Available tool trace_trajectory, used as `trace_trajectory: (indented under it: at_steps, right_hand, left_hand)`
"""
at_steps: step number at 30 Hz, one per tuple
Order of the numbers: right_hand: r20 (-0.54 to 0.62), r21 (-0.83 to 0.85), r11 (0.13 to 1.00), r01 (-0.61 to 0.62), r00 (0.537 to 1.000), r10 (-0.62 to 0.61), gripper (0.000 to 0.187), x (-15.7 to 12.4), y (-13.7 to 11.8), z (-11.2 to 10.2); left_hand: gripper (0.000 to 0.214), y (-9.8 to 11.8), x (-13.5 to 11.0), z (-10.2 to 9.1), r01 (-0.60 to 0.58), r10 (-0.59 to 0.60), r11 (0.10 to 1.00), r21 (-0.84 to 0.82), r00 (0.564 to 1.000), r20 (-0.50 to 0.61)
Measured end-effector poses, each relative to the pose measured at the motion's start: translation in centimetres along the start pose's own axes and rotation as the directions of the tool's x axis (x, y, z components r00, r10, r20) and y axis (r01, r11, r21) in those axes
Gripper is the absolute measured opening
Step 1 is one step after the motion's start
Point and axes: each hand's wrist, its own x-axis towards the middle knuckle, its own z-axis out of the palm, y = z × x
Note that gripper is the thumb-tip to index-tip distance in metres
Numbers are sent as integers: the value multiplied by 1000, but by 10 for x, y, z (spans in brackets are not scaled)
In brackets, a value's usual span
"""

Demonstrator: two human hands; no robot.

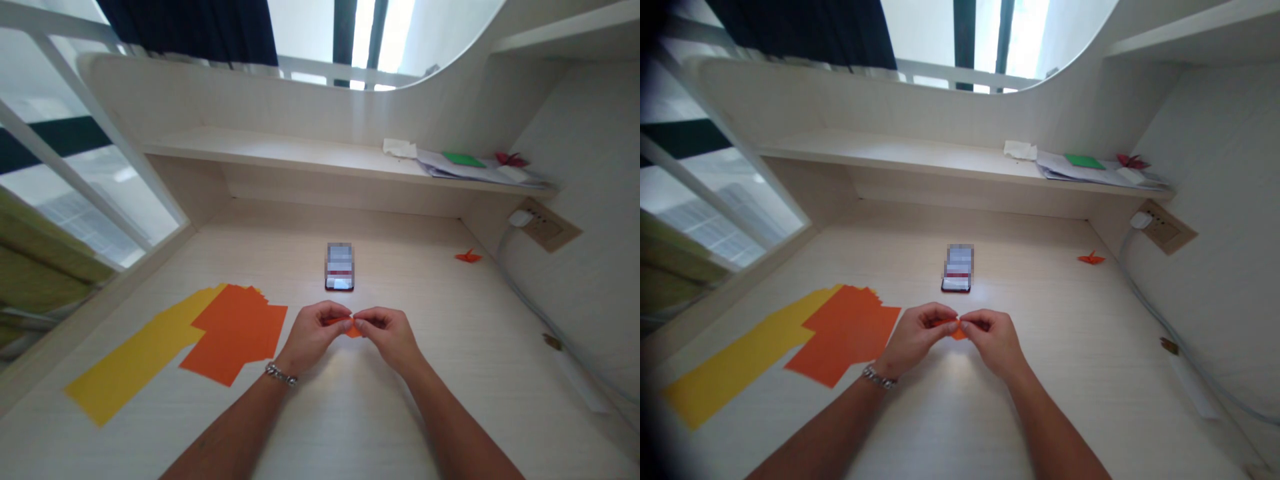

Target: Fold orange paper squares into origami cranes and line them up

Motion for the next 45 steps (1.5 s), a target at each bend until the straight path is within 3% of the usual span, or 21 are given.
trace_trajectory:
  at_steps: [8,13,17,21,26,33,45]
  right_hand:
    - [26,-6,1000,-9,1000,9,12,0,1,0]
    - [46,48,998,-29,999,27,15,3,4,1]
    - [29,-16,999,-31,999,32,16,3,6,1]
    - [66,-49,998,-36,997,39,19,4,9,-1]
    - [132,56,995,-86,988,78,25,5,10,-3]
    - [81,-94,994,-49,995,57,15,1,3,-3]
    - [134,15,992,-125,983,122,17,1,5,-4]
  left_hand:
    - [11,-2,-1,2,-2,0,998,-59,1000,-22]
    - [12,-1,0,3,32,-44,993,-114,994,-98]
    - [15,-1,1,2,36,-53,992,-120,988,-143]
    - [15,-3,2,2,42,-59,990,-138,990,-128]
    - [16,-4,2,1,43,-62,990,-134,989,-136]
    - [16,-3,2,2,55,-73,987,-154,990,-117]
    - [20,-1,2,1,98,-115,975,-199,990,-79]
